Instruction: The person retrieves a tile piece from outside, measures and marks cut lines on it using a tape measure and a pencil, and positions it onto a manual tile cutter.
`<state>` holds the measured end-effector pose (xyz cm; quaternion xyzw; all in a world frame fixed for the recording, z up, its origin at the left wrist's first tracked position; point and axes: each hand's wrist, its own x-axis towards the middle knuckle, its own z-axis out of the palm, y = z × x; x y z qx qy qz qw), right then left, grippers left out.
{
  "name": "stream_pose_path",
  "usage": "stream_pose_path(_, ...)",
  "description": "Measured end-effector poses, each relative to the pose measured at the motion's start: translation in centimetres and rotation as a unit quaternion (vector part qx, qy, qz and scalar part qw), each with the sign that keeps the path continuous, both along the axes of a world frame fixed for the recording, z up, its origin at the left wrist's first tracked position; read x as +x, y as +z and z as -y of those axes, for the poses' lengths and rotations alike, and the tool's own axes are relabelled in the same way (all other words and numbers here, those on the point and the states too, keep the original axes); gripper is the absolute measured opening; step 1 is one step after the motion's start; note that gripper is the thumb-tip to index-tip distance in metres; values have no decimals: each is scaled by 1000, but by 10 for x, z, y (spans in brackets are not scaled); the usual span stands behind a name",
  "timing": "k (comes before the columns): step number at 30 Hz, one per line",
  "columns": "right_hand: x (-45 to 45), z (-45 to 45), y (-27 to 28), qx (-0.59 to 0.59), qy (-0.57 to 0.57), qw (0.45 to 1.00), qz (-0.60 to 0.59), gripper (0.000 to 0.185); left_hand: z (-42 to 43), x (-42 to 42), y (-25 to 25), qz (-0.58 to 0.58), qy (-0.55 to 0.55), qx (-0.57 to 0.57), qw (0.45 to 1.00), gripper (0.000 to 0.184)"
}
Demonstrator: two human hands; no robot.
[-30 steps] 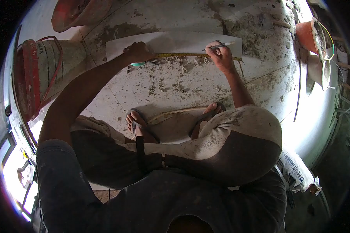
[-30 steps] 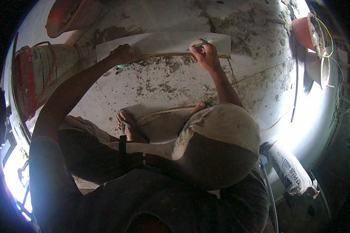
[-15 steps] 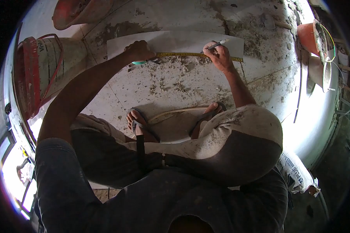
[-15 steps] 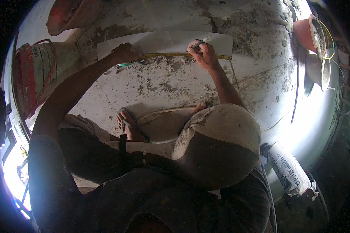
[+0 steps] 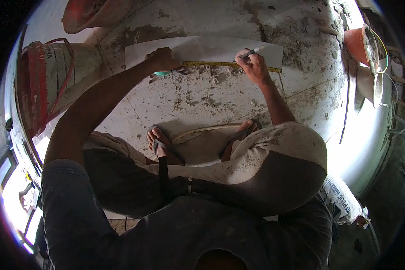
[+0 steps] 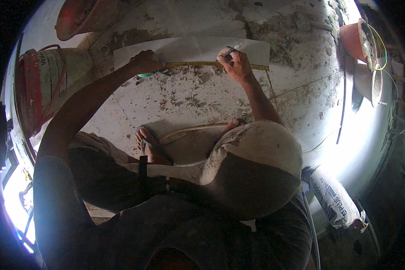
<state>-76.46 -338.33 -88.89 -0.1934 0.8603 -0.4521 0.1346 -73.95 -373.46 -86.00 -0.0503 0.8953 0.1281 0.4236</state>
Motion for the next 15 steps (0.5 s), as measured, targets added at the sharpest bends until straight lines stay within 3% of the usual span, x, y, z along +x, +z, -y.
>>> stream_pose_path(5, -1, 2, 3, 9, 11, 1000, -26, 22, 4, 1, -14, -4, -15, -21, 1000, 60)
stream_pose_path(15, -1, 4, 11, 2, 9, 1000, 6, 20, -1, 4, 7, 18, -3, 6, 1000, 68)
